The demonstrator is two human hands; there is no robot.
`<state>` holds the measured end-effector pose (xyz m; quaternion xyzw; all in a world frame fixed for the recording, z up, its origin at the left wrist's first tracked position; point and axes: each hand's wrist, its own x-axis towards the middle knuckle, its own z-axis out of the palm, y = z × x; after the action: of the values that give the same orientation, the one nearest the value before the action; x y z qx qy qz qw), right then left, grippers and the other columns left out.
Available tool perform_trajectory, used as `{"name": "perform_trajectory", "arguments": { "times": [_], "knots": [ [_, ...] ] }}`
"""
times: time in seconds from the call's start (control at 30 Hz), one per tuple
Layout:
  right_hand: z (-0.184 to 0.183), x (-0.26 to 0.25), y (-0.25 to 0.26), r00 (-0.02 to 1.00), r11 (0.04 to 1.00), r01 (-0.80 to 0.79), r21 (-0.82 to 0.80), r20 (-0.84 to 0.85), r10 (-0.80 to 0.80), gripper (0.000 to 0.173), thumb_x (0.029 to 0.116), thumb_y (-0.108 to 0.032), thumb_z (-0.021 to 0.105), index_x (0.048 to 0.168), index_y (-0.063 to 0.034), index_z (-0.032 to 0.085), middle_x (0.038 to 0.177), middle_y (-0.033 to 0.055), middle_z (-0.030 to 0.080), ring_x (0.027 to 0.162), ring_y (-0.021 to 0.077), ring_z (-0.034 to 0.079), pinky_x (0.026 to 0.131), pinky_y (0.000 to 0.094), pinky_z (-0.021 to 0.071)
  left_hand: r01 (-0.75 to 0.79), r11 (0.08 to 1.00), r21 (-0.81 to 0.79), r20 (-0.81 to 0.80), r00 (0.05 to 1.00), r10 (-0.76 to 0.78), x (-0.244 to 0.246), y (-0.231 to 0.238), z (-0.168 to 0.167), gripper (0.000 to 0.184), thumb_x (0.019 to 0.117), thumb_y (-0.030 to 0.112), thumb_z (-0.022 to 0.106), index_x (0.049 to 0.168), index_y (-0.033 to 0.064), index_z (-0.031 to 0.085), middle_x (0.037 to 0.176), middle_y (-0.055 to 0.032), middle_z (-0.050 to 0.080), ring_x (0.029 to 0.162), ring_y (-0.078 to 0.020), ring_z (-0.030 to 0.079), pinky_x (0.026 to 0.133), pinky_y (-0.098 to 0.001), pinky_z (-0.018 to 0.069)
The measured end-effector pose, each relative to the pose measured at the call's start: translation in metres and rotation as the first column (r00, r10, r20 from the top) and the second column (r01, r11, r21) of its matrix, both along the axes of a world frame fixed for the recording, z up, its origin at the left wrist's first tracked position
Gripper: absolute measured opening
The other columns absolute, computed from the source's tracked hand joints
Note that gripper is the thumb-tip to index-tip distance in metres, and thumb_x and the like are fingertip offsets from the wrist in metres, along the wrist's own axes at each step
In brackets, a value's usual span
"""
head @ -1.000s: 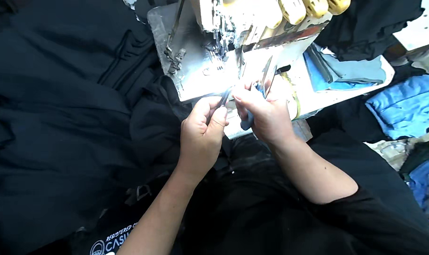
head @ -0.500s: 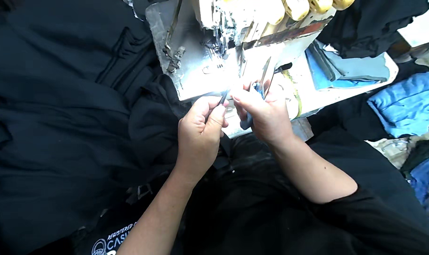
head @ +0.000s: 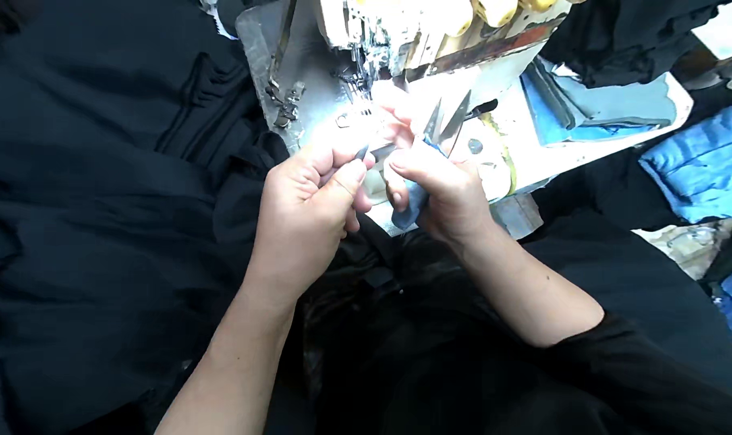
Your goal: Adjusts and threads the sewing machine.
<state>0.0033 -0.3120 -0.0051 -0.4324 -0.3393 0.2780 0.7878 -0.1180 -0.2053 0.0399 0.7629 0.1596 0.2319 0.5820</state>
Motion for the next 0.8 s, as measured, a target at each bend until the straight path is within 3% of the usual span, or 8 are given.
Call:
{"name": "perform_trajectory", "arguments": {
  "times": [0.1, 0.17, 0.2, 0.23, 0.33, 0.53, 0.67, 0.8],
  "knots": [
    [-0.006, -0.012, 0.012, 0.969, 0.97, 0.244, 0.004, 0.032, -0.244, 0.029, 0.0897, 0.002, 0.051, 0.119, -0.0002, 0.054, 0.073, -0.0106, 0.059, 0.055, -0.0032, 0.053, 0.052, 0.0149, 0.0494, -0.054, 0.997, 0.059, -0.093, 0.994, 0.059, 0.008, 0.013, 0.009, 0.012, 0.1016, 0.005, 0.053, 0.1, 0.0101, 0.064, 0.068, 0.0094, 0.065, 0.051, 0.0024, 0.058, 0.045, -0.0122, 0.0484],
    [-0.011, -0.017, 0.02, 0.923, 0.928, 0.372, 0.02, 0.103, -0.372, 0.017, 0.0881, 0.004, 0.054, 0.103, -0.0022, 0.058, 0.084, -0.0063, 0.059, 0.061, -0.0033, 0.054, 0.057, 0.0143, 0.0511, -0.088, 0.991, 0.101, -0.194, 0.975, 0.106, 0.02, 0.022, 0.014, 0.011, 0.1013, 0.005, 0.056, 0.094, 0.01, 0.063, 0.066, 0.0081, 0.064, 0.047, 0.0021, 0.057, 0.042, -0.0124, 0.0472],
    [-0.012, -0.019, 0.023, 0.902, 0.911, 0.413, 0.02, 0.127, -0.412, 0.019, 0.0875, 0.004, 0.056, 0.106, 0.0011, 0.059, 0.09, -0.0035, 0.062, 0.064, -0.0034, 0.056, 0.059, 0.0141, 0.0517, -0.094, 0.988, 0.124, -0.242, 0.963, 0.122, 0.026, 0.026, 0.016, 0.011, 0.101, 0.005, 0.058, 0.093, 0.0094, 0.063, 0.064, 0.0073, 0.063, 0.046, 0.0017, 0.056, 0.042, -0.0128, 0.0467],
    [-0.014, -0.021, 0.025, 0.903, 0.914, 0.406, 0.021, 0.148, -0.404, 0.036, 0.089, 0.005, 0.056, 0.124, 0.0106, 0.055, 0.105, 0.0017, 0.062, 0.072, -0.0026, 0.058, 0.066, 0.0147, 0.0532, -0.091, 0.985, 0.147, -0.284, 0.95, 0.13, 0.033, 0.029, 0.019, 0.011, 0.1012, 0.006, 0.059, 0.092, 0.0088, 0.064, 0.063, 0.0064, 0.063, 0.046, 0.0012, 0.056, 0.041, -0.0132, 0.0459],
    [-0.012, -0.022, 0.028, 0.902, 0.915, 0.402, -0.015, 0.174, -0.394, 0.048, 0.0894, 0.004, 0.057, 0.135, 0.0142, 0.046, 0.11, 0.0022, 0.06, 0.076, -0.0041, 0.058, 0.069, 0.013, 0.0527, -0.063, 0.981, 0.186, -0.359, 0.925, 0.128, 0.049, 0.037, 0.023, 0.008, 0.1008, 0.006, 0.06, 0.095, 0.008, 0.065, 0.062, 0.0048, 0.061, 0.045, 0.0009, 0.054, 0.041, -0.0133, 0.0453],
    [-0.009, -0.02, 0.026, 0.923, 0.921, 0.381, -0.074, 0.085, -0.375, 0.032, 0.0882, 0.004, 0.058, 0.12, 0.0065, 0.056, 0.095, -0.0026, 0.063, 0.069, -0.0029, 0.058, 0.065, 0.0138, 0.0529, -0.044, 0.992, 0.119, -0.462, 0.882, 0.095, 0.066, 0.043, 0.028, 0.007, 0.102, 0.004, 0.058, 0.098, 0.0053, 0.064, 0.062, 0.0009, 0.058, 0.043, -0.0017, 0.053, 0.04, -0.0148, 0.0453],
    [-0.004, -0.018, 0.023, 0.943, 0.938, 0.331, -0.1, 0.033, -0.33, 0.032, 0.0877, 0.005, 0.057, 0.12, 0.001, 0.054, 0.077, -0.0076, 0.061, 0.06, -0.0028, 0.056, 0.058, 0.0134, 0.0513, -0.027, 0.997, 0.066, -0.47, 0.881, 0.055, 0.068, 0.045, 0.03, 0.009, 0.1017, 0.002, 0.057, 0.096, 0.0052, 0.062, 0.06, 0.0014, 0.057, 0.042, -0.0016, 0.052, 0.039, -0.0143, 0.0446],
    [-0.004, -0.017, 0.023, 0.943, 0.939, 0.331, -0.094, 0.049, -0.328, 0.04, 0.0884, 0.005, 0.056, 0.128, 0.0059, 0.052, 0.083, -0.0064, 0.061, 0.063, -0.003, 0.057, 0.061, 0.0128, 0.0519, -0.033, 0.998, 0.05, -0.479, 0.876, 0.053, 0.07, 0.046, 0.03, 0.008, 0.1024, 0.002, 0.056, 0.097, 0.0053, 0.062, 0.06, 0.001, 0.057, 0.041, -0.0018, 0.051, 0.039, -0.0139, 0.0433]
  ]
}}
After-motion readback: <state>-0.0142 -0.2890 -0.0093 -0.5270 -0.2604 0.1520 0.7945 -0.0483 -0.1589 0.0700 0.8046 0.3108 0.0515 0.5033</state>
